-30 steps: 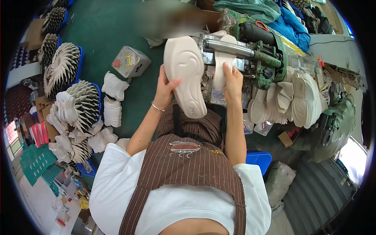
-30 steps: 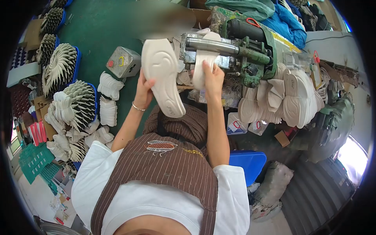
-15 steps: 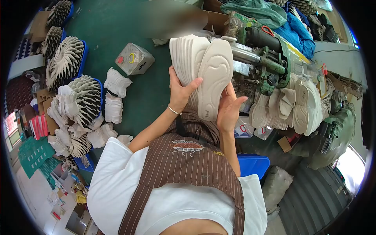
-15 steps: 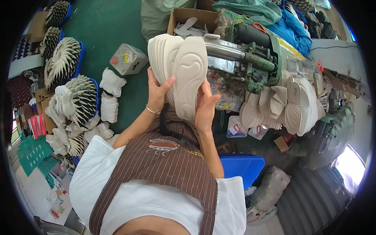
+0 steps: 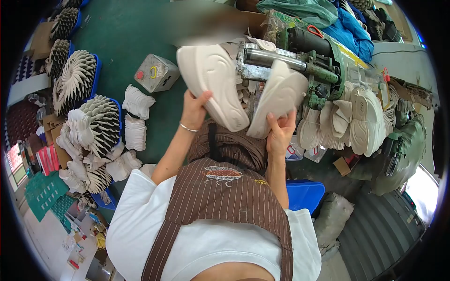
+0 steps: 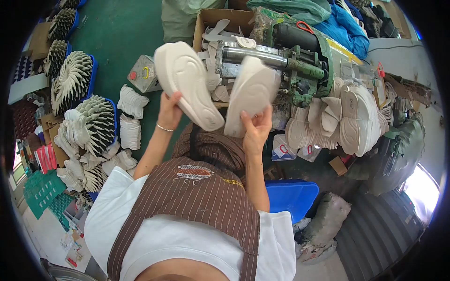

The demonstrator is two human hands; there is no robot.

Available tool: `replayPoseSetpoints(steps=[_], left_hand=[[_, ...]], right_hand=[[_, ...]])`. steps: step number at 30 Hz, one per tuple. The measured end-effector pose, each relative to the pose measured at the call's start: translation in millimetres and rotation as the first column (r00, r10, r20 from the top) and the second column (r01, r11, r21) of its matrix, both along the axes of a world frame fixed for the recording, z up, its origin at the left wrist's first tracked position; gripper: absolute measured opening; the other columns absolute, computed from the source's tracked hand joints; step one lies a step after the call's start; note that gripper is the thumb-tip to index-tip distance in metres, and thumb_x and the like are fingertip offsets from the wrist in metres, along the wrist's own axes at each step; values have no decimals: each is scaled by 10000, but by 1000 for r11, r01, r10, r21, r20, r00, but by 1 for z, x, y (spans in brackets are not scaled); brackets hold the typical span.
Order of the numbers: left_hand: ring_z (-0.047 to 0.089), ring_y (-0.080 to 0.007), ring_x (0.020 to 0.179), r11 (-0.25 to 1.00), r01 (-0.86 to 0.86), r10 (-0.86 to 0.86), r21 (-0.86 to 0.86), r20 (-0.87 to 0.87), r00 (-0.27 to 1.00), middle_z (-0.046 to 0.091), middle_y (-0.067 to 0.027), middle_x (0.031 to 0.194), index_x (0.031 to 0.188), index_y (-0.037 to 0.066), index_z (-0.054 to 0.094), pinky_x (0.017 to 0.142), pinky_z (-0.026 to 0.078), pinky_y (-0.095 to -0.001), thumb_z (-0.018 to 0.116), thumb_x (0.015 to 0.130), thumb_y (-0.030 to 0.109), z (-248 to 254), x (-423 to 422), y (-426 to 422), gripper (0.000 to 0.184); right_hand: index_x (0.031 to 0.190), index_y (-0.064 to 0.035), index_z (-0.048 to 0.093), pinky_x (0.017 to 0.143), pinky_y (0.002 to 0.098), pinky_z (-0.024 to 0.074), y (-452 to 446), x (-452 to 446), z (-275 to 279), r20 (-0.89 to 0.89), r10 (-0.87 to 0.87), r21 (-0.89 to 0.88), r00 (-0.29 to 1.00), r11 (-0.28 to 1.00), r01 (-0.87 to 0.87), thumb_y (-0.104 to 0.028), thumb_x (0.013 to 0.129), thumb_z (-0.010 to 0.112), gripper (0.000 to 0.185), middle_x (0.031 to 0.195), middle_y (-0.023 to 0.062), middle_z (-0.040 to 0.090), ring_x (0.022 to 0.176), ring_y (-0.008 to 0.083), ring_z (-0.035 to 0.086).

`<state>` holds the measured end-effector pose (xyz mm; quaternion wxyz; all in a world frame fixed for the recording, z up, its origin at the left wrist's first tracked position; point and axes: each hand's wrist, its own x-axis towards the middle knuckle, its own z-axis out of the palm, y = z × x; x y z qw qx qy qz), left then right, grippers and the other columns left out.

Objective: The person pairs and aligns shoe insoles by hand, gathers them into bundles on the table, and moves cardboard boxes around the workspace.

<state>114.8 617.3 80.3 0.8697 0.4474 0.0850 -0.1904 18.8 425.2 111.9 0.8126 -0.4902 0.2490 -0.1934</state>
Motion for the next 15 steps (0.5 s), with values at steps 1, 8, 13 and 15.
replayPoseSetpoints(steps=[1, 8, 13, 15], left_hand=[[571, -213, 997, 999, -36, 35, -13, -29, 999, 574, -137, 1114, 1168, -88, 468, 894, 448, -328, 693, 765, 165, -3, 5, 10, 526], [529, -260, 1092, 973, 137, -159, -183, -108, 981, 444, -228, 1290, 1350, -21, 294, 958, 433, -389, 645, 725, 561, -16, 19, 55, 923], [529, -281, 1042, 929, 220, -216, -298, 48, 975, 410, -233, 1309, 1382, 34, 257, 931, 443, -425, 643, 699, 588, 16, 12, 16, 960], [479, -335, 1160, 812, 213, -243, -544, 17, 970, 381, -250, 1327, 1376, -6, 230, 925, 466, -404, 684, 721, 460, 5, 4, 12, 924]], right_hand=[[1207, -11, 468, 865, 286, 433, -5, -14, -16, -56, -2, -29, 998, 1000, 1, 101, 757, 601, 482, 1060, 90, 595, 969, 163, 562], [1061, 13, 554, 726, 248, 436, -39, 21, -83, -352, 127, -244, 927, 944, -222, -42, 809, 638, 272, 886, 36, 621, 800, 105, 553], [1131, 24, 527, 779, 258, 450, -26, 29, -40, -192, 132, -68, 972, 987, -148, -72, 845, 610, 313, 942, 47, 630, 857, 115, 576], [1156, 33, 513, 828, 264, 454, -13, 11, -62, -210, 127, 24, 969, 992, -125, -51, 855, 585, 321, 986, 62, 632, 906, 128, 592]])
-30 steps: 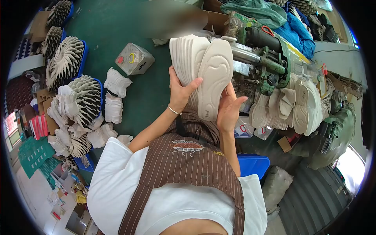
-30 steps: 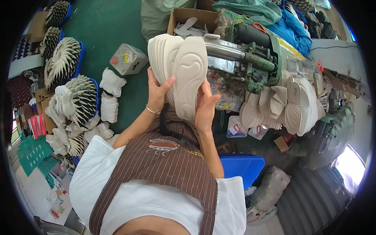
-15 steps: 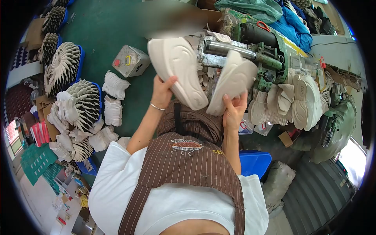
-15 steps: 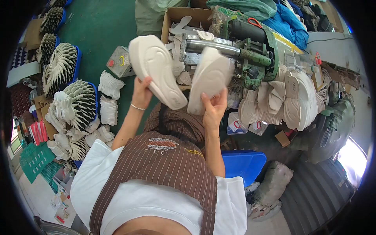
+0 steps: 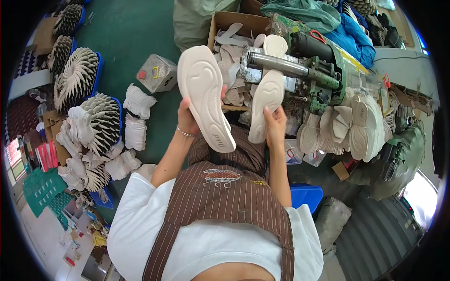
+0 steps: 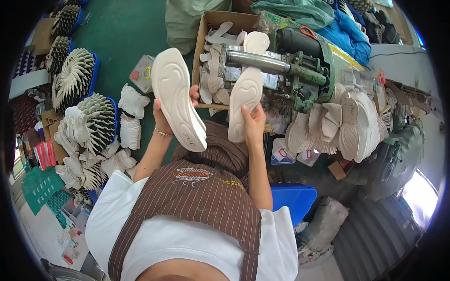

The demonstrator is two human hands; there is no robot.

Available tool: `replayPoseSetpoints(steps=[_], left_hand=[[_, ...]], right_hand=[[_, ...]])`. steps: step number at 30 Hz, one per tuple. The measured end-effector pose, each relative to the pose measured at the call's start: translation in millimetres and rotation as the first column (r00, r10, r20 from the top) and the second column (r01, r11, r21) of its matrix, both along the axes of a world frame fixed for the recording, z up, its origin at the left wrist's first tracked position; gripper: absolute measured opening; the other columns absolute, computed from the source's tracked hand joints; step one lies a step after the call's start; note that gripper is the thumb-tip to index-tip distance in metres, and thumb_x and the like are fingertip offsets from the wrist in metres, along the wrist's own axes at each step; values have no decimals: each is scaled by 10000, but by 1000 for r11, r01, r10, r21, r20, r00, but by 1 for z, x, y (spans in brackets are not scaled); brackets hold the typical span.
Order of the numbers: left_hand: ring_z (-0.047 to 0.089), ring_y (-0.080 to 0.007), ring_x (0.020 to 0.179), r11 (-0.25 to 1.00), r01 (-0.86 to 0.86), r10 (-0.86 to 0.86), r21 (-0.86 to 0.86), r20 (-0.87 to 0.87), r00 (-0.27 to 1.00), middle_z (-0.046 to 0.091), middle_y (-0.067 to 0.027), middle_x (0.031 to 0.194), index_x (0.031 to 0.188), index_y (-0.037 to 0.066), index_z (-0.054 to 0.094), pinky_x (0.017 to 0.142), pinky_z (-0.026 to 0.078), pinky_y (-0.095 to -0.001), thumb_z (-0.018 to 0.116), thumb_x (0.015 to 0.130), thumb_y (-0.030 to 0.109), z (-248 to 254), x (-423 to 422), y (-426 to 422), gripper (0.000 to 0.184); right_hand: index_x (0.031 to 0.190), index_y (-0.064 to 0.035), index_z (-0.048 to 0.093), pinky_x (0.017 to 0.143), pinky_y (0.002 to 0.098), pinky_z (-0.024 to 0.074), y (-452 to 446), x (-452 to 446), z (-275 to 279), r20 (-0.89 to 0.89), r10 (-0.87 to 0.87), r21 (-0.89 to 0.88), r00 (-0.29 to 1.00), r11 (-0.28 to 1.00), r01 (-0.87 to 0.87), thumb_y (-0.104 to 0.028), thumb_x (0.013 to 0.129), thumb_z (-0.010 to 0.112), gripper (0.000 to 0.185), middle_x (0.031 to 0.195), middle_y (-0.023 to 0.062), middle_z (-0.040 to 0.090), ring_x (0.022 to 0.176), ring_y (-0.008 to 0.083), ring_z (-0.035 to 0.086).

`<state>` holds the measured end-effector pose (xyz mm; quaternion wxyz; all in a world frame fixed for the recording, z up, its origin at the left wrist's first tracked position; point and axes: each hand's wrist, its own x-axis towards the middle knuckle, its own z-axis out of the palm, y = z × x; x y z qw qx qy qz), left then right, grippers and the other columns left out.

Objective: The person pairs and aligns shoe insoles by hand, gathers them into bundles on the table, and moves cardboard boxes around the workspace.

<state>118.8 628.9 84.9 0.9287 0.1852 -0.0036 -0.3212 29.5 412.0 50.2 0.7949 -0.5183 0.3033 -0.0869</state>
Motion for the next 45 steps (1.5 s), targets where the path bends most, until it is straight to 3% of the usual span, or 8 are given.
replayPoseSetpoints(steps=[6, 9, 12, 15, 23, 32, 39, 45], left_hand=[[511, -307, 1130, 983, 43, -25, 181, -100, 995, 465, -198, 1260, 1331, -20, 307, 953, 444, -387, 684, 738, 302, 5, -14, -13, 773], [582, -218, 1009, 910, -74, 71, 409, 24, 997, 563, -138, 1135, 1233, -35, 427, 878, 476, -338, 699, 726, 160, 12, -9, -26, 607], [587, -163, 907, 701, -290, 152, 651, 260, 953, 605, -91, 1012, 1111, -41, 524, 819, 472, -299, 758, 653, 53, 18, -8, -36, 523], [582, -166, 926, 565, -407, 137, 718, 405, 904, 593, -97, 1042, 1133, -38, 508, 827, 468, -296, 752, 670, 57, 15, -9, -43, 532], [572, -208, 981, 815, -274, 214, 510, 176, 961, 553, -131, 1123, 1219, -41, 432, 860, 466, -337, 715, 750, 160, 0, -5, -35, 584], [535, -356, 1052, 981, -29, 26, 193, 18, 1000, 434, -235, 1254, 1355, -21, 272, 890, 456, -492, 584, 793, 455, -3, 15, -3, 800], [546, -379, 1043, 985, -60, 65, 165, -31, 997, 464, -239, 1229, 1348, -18, 285, 861, 478, -500, 588, 784, 401, -5, 3, 0, 765], [554, -341, 1064, 978, -14, 54, 208, -187, 981, 498, -222, 1227, 1306, -59, 333, 925, 462, -443, 579, 768, 235, -20, -7, 6, 660]], right_hand=[[995, 43, 582, 693, 257, 480, -22, 54, 28, -93, 130, -7, 987, 991, -132, -167, 910, 527, 234, 902, 80, 639, 757, 118, 596], [1026, 33, 560, 722, 247, 483, 18, 45, 65, -138, 318, 78, 938, 948, -310, -160, 888, 574, 238, 959, 100, 636, 811, 111, 599], [1007, 15, 522, 739, 255, 472, 49, 24, 56, -18, 355, -443, 935, 835, -326, -102, 731, 727, 363, 922, 95, 647, 820, 111, 590], [1020, 16, 506, 780, 254, 456, 51, 29, 75, -61, 224, -265, 973, 936, -232, -54, 738, 702, 350, 959, 91, 632, 873, 99, 572], [1155, -14, 501, 905, 281, 408, 26, 1, 56, 157, -35, 7, 987, 999, 34, 47, 785, 636, 399, 1113, 67, 583, 1028, 154, 543], [1087, 31, 552, 862, 270, 408, -17, 1, -14, -72, -58, -308, 996, 951, 33, -8, 811, 621, 287, 1064, 76, 600, 982, 147, 548], [1289, 24, 395, 998, 300, 305, 12, -29, -1, 90, -41, -378, 995, 923, 72, -23, 859, 564, 464, 1281, 100, 456, 1178, 175, 417], [1067, 37, 545, 739, 228, 426, -22, 20, -8, 61, -24, -248, 998, 968, 39, -119, 880, 574, 245, 937, 39, 621, 832, 84, 546]])
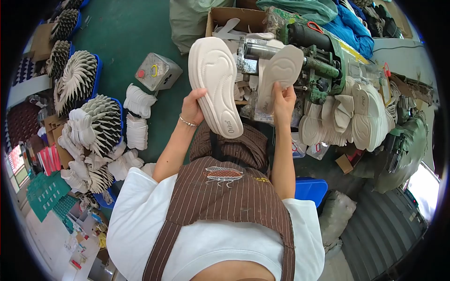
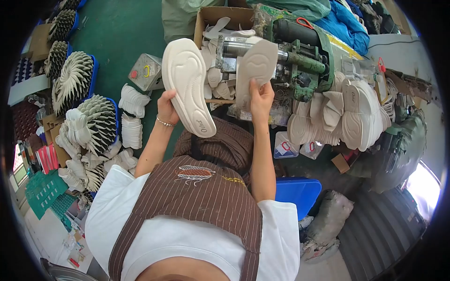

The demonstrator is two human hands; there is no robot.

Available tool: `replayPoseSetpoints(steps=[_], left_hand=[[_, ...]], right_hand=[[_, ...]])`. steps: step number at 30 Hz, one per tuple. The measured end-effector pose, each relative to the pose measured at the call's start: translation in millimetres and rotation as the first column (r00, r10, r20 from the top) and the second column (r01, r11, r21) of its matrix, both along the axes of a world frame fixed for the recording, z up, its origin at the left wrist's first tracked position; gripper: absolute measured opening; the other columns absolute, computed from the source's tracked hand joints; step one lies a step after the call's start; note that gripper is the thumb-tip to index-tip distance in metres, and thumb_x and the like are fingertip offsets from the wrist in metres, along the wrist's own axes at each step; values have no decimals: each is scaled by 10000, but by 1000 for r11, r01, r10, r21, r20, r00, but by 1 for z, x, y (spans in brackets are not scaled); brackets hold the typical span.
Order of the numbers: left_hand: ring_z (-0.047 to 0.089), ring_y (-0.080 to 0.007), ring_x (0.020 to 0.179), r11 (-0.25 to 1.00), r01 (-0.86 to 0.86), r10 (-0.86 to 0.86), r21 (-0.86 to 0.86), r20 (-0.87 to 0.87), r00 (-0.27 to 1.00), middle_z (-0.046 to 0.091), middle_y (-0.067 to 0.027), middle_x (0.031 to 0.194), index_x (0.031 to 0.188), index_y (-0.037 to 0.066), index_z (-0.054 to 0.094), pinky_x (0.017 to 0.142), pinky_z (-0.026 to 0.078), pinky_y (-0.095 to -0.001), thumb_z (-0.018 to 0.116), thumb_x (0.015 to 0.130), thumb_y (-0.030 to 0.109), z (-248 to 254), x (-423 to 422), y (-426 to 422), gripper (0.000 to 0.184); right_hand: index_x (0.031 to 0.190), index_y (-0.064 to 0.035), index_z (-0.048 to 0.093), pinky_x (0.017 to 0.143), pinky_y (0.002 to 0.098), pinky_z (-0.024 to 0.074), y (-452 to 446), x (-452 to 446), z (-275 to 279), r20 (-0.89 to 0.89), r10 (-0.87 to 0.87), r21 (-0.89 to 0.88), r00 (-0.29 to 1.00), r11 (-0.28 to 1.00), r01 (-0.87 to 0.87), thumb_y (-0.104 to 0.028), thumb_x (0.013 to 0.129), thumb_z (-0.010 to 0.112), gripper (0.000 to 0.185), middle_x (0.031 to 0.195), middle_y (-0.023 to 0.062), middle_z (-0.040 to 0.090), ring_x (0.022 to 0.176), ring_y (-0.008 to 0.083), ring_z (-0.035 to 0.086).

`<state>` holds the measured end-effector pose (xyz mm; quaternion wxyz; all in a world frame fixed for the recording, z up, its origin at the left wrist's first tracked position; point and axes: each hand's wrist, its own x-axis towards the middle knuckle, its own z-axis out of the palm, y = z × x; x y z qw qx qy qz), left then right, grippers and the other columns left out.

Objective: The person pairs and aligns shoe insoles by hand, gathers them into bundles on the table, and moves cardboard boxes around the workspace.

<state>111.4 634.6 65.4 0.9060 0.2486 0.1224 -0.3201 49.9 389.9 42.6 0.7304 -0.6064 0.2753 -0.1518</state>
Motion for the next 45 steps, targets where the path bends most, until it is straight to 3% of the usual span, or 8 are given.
replayPoseSetpoints(steps=[9, 16, 18, 22, 28, 35, 40, 45], left_hand=[[574, -229, 1015, 982, 120, -137, 145, 107, 985, 540, -142, 1161, 1266, -46, 379, 892, 472, -348, 610, 752, 136, 12, -10, -16, 593], [565, -172, 975, 861, 60, -259, 505, 334, 907, 564, -102, 1107, 1219, -24, 443, 840, 462, -291, 712, 697, 81, 18, -13, -41, 596], [562, -155, 955, 801, -135, -203, 584, 477, 855, 579, -85, 1070, 1178, -26, 479, 834, 460, -286, 735, 675, 42, 11, -16, -47, 569], [562, -152, 952, 862, 19, -200, 506, 307, 931, 584, -84, 1059, 1162, -29, 491, 835, 460, -288, 730, 687, 40, 19, -17, -45, 535], [560, -146, 955, 821, 33, -313, 569, 402, 861, 578, -83, 1078, 1171, -30, 485, 839, 457, -286, 764, 695, 98, 12, -13, -45, 567], [550, -138, 970, 918, 98, -177, 385, 178, 968, 574, -71, 1093, 1184, -34, 476, 846, 446, -276, 720, 761, 131, -4, -14, -39, 516], [533, -148, 1010, 866, 45, -253, 498, 359, 898, 555, -81, 1126, 1216, -34, 441, 869, 430, -274, 672, 805, 142, 4, -13, -45, 503], [529, -151, 1028, 944, 86, -146, 318, 170, 974, 547, -83, 1141, 1229, -10, 439, 875, 431, -282, 676, 801, 105, -14, -13, -34, 503]], right_hand=[[1009, 55, 543, 656, 318, 527, 4, 7, 12, -176, 83, 235, 981, 971, -40, -167, 940, 446, 251, 902, 156, 648, 669, 197, 645], [977, -2, 589, 678, 238, 476, 55, -13, 53, -231, 297, 194, 926, 947, -255, -114, 897, 548, 144, 895, 76, 651, 750, 101, 595], [943, -11, 589, 676, 213, 446, 46, -20, 30, -200, 37, 251, 979, 968, 15, -72, 865, 583, 99, 849, 54, 640, 742, 83, 574], [937, -6, 595, 624, 194, 430, -10, 1, -6, -261, -53, -53, 964, 998, 41, -119, 875, 586, 130, 851, 45, 641, 721, 63, 561], [919, -34, 593, 527, 198, 403, 63, -8, 51, -182, 264, 179, 947, 956, -232, -129, 856, 619, 117, 743, 4, 623, 602, 64, 537], [897, -12, 588, 546, 210, 406, 0, 5, -1, -233, -99, 36, 967, 993, 110, -111, 868, 599, 104, 750, 7, 611, 621, 52, 521], [888, -59, 606, 481, 172, 317, 63, 5, 52, -240, 265, 200, 934, 955, -220, -178, 895, 576, 123, 708, -45, 589, 544, 17, 450], [879, -1, 584, 608, 192, 421, 15, -2, 4, -203, -77, 85, 976, 992, 96, -95, 887, 561, 97, 785, 11, 626, 669, 45, 533]])
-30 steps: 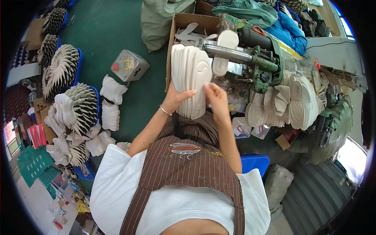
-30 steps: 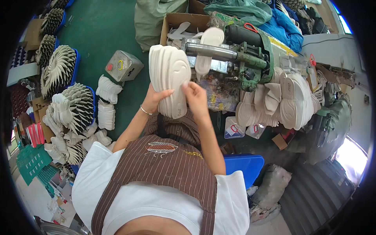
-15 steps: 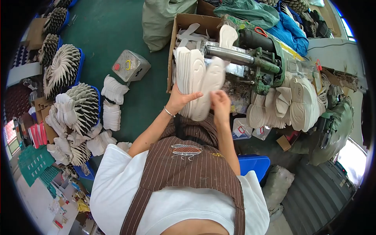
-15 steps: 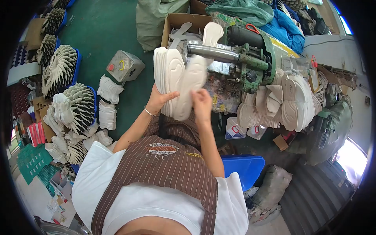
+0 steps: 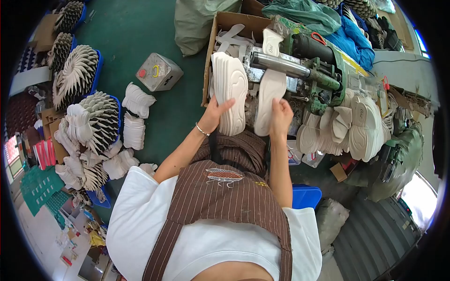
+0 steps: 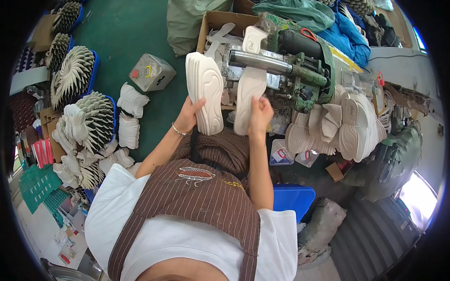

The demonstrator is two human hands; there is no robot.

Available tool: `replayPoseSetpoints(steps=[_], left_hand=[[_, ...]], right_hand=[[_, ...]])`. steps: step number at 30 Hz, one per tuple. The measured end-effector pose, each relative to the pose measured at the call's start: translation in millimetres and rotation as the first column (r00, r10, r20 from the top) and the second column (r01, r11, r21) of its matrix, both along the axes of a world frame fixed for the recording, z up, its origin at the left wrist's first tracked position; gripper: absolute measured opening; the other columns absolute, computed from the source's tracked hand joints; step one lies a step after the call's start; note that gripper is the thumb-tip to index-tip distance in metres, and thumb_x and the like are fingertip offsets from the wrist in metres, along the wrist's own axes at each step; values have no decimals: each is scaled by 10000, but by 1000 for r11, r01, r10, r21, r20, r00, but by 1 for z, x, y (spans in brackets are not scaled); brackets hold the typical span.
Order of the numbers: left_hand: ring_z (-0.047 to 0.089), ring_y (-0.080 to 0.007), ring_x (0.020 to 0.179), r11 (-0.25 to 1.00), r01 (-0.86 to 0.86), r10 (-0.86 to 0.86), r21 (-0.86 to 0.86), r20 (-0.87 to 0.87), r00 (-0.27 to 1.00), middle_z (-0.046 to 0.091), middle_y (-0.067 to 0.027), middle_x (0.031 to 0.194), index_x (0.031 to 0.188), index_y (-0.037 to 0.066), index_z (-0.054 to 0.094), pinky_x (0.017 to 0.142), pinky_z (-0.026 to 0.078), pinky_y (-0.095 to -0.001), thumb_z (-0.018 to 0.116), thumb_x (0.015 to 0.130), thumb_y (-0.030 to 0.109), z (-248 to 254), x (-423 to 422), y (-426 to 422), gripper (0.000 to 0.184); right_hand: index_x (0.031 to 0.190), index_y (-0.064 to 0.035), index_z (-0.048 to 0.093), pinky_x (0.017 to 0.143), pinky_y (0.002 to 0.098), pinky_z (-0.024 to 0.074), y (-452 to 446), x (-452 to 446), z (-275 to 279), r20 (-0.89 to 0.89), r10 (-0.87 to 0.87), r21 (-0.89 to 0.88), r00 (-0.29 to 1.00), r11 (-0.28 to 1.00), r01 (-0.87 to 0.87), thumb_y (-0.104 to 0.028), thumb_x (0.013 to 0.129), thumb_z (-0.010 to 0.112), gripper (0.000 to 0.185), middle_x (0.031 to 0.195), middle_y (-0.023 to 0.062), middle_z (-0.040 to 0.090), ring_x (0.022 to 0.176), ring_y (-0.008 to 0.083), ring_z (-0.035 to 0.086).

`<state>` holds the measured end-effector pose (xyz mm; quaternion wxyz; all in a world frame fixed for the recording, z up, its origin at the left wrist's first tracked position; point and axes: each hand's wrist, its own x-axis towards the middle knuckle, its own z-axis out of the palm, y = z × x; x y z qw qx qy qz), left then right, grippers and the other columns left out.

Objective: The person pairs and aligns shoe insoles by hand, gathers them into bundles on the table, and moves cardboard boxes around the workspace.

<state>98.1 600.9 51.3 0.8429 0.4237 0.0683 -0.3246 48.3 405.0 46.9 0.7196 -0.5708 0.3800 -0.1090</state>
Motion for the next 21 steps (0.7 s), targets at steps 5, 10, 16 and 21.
replayPoseSetpoints(steps=[5, 10, 16, 21], left_hand=[[523, -152, 1040, 998, 26, -29, 62, 48, 998, 538, -83, 1158, 1243, -7, 429, 877, 429, -283, 666, 818, 137, 21, 5, -6, 508], [533, -158, 1033, 995, -7, -5, 99, 118, 993, 544, -88, 1157, 1241, -13, 431, 873, 434, -289, 650, 836, 157, 15, 5, -5, 491], [555, -151, 992, 994, 74, -83, -79, -128, 988, 571, -92, 1118, 1215, -17, 460, 870, 441, -291, 679, 812, 137, 20, 12, -6, 484], [559, -161, 1006, 982, 29, -49, 189, 102, 994, 568, -100, 1127, 1212, -32, 455, 864, 450, -299, 642, 841, 160, 19, 9, -12, 457]], right_hand=[[941, 17, 587, 654, 205, 448, 23, 29, 42, -16, 100, 186, 995, 978, -95, -117, 896, 547, 147, 861, 50, 646, 726, 68, 573], [927, 3, 573, 658, 209, 445, 31, -19, 10, -33, 43, 232, 999, 972, -35, -104, 878, 580, 117, 864, 38, 633, 751, 69, 571], [898, 7, 604, 573, 196, 433, 4, 22, 20, 57, 60, 117, 997, 991, -66, -175, 885, 582, 184, 801, 38, 630, 640, 72, 554], [923, -36, 614, 501, 205, 375, 41, -12, 3, -15, 129, 101, 992, 987, -127, -158, 888, 578, 132, 686, -22, 572, 522, 67, 467]])
